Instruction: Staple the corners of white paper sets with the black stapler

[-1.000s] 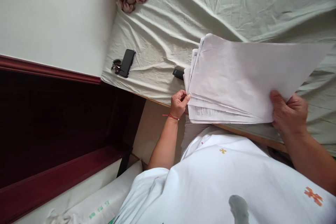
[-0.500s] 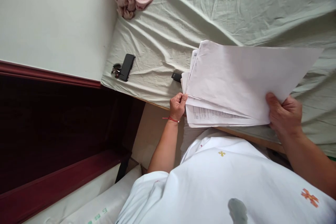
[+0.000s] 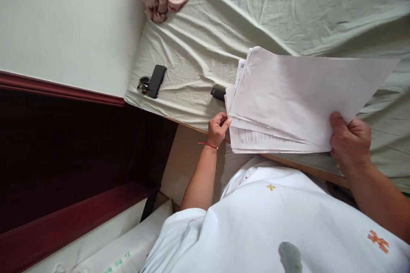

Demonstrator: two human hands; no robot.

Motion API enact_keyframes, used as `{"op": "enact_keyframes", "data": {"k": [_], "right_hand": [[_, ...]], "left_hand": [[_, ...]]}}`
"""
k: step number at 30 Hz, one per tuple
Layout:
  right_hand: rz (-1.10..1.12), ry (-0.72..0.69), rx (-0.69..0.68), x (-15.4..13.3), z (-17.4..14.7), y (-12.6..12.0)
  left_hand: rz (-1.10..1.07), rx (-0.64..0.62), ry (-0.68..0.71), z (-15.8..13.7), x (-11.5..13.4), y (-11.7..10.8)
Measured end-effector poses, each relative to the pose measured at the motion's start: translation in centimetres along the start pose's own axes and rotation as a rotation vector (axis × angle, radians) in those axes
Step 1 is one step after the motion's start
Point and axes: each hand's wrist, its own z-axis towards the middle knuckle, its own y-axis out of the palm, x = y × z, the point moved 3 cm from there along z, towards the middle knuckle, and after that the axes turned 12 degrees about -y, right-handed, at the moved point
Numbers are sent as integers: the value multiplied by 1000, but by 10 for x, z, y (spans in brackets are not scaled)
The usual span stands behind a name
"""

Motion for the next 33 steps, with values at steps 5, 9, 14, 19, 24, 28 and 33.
{"op": "enact_keyframes", "data": {"k": [5,9,14,19,24,28,33], "right_hand": [[53,-36,12,2,1,1],[84,-14,-36,5,3,0],[115,-13,-114,7,4,-4],[103,57,-172,4,2,-5],[165,101,-221,-5,0,0],[113,119,-250,-7,-1,-4],[10,-85,-216,-23,9,-8]], "left_hand": [[-1,58,-6,1,-3,-2],[-38,73,14,0,-3,-2],[-45,87,-6,1,-6,-3],[-151,27,18,4,-6,-1],[-151,-40,51,3,4,-1],[-96,-30,30,2,12,0],[-160,49,47,-1,29,1]]}}
